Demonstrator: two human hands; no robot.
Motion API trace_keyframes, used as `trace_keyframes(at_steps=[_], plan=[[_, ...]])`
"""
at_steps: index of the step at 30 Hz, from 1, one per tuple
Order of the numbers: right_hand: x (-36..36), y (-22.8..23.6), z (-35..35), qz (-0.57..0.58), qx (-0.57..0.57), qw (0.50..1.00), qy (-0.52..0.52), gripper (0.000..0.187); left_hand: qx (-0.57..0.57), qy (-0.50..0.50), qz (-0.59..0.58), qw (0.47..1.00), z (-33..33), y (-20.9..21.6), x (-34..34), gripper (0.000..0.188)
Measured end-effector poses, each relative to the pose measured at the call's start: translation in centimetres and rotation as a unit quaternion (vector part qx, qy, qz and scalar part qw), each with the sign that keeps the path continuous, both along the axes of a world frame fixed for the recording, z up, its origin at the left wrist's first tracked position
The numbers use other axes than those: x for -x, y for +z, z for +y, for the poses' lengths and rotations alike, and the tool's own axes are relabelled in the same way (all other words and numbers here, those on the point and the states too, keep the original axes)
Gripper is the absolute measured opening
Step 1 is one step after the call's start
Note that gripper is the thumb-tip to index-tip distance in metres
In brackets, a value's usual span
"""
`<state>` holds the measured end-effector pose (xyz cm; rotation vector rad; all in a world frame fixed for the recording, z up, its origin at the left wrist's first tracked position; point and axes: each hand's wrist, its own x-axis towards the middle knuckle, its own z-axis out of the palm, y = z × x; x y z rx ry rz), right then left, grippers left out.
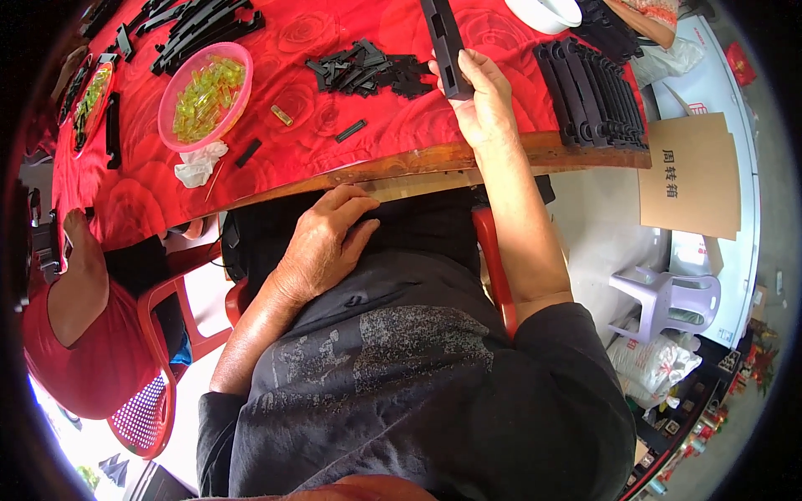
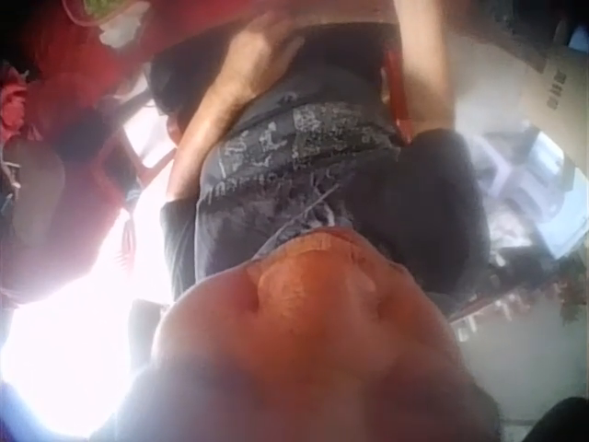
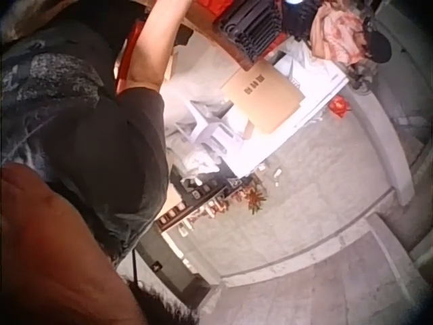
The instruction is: The person assembles levels by inserting spirit level vials and small components into black plastic frames by hand.
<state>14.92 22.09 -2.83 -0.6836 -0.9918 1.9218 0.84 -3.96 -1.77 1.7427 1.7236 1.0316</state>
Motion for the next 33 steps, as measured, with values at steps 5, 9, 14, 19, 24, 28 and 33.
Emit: trace_keyframes(at_steps=[5,9,14,19,24,28,33], plan=[[0.2,1.1,-2.9,0.036,-0.011,0.999,0.016,0.028,0.009,-0.003,-0.006,1.000,0.0,0.1,0.1,0.022],[0.0,0.3,-3.9,0.073,0.057,0.995,0.049,0.028,0.004,0.003,-0.007,1.000,-0.1,0.1,0.1,0.022],[-0.8,-0.9,-4.1,0.148,0.158,0.968,0.130,0.024,-0.024,0.021,-0.002,0.999,0.5,-0.1,0.7,0.020],[-0.1,-0.6,-6.3,0.085,0.093,0.983,0.133,0.036,-0.058,0.082,-0.033,0.994,2.5,-0.7,2.1,0.015],[1.3,-0.5,-8.1,0.131,0.109,0.975,0.142,0.040,-0.123,0.168,0.097,0.973,5.0,-1.5,3.2,0.014],[1.7,-2.0,-8.6,0.151,0.138,0.969,0.135,0.040,-0.117,0.205,0.153,0.960,6.4,-2.3,3.5,0.014],[2.0,-1.6,-9.8,0.045,0.102,0.988,0.110,0.046,-0.088,0.219,0.171,0.957,7.0,-3.1,4.6,0.012]])
